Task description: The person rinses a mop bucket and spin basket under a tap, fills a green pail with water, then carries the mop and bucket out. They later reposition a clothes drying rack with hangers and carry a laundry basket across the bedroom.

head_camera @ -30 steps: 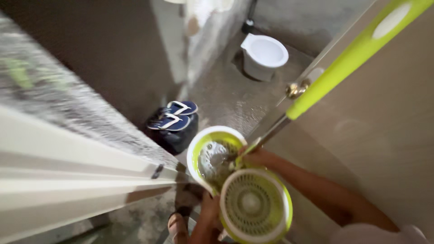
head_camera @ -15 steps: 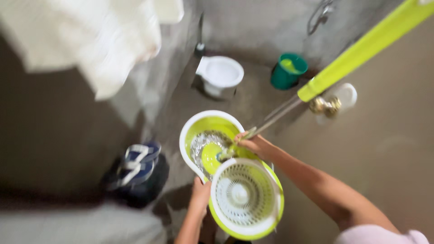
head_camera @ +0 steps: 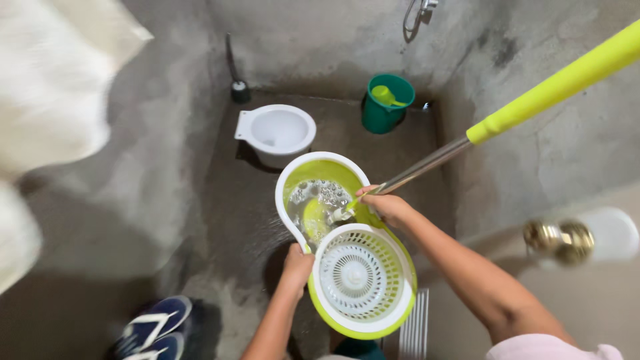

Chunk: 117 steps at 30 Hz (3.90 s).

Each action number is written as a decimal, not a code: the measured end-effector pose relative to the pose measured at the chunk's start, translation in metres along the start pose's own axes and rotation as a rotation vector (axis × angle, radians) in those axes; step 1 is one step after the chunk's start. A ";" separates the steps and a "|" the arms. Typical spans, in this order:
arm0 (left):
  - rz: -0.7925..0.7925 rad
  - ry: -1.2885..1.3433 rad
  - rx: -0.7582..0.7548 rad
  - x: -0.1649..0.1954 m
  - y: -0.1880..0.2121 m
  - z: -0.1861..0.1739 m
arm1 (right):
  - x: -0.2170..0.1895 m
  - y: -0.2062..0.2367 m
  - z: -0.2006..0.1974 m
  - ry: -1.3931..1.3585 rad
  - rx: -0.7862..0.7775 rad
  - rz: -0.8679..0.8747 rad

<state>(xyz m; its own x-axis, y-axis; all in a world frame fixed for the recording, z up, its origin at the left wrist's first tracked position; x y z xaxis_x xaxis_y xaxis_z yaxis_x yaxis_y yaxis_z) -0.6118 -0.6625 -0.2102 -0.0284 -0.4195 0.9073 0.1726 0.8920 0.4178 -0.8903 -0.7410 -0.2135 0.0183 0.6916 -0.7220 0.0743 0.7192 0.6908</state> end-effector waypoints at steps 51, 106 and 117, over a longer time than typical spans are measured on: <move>-0.385 -0.611 0.480 -0.295 -0.778 0.150 | 0.093 -0.743 -0.271 -0.443 -0.005 0.208; 0.456 -0.283 0.709 0.238 -0.694 0.270 | -0.597 -0.381 -0.186 -0.214 -0.110 -0.657; 0.718 -0.076 0.511 0.268 -0.710 0.284 | -0.583 -0.398 -0.160 0.136 -0.363 -0.659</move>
<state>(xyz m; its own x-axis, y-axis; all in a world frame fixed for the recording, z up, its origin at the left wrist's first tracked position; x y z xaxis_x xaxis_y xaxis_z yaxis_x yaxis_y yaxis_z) -1.0214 -1.3602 -0.2497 -0.1509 0.2666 0.9519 -0.2870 0.9097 -0.3002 -1.0896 -1.4201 -0.0619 -0.0411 0.0973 -0.9944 -0.3056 0.9463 0.1052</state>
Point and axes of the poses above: each hand's wrist, its own y-axis away from the middle knuckle, its own z-axis out of the palm, x = y × z, the point moved 8 cm from there along -y, towards the middle knuckle, and after that the axes turned 9 degrees about z, right-handed, at the moved point
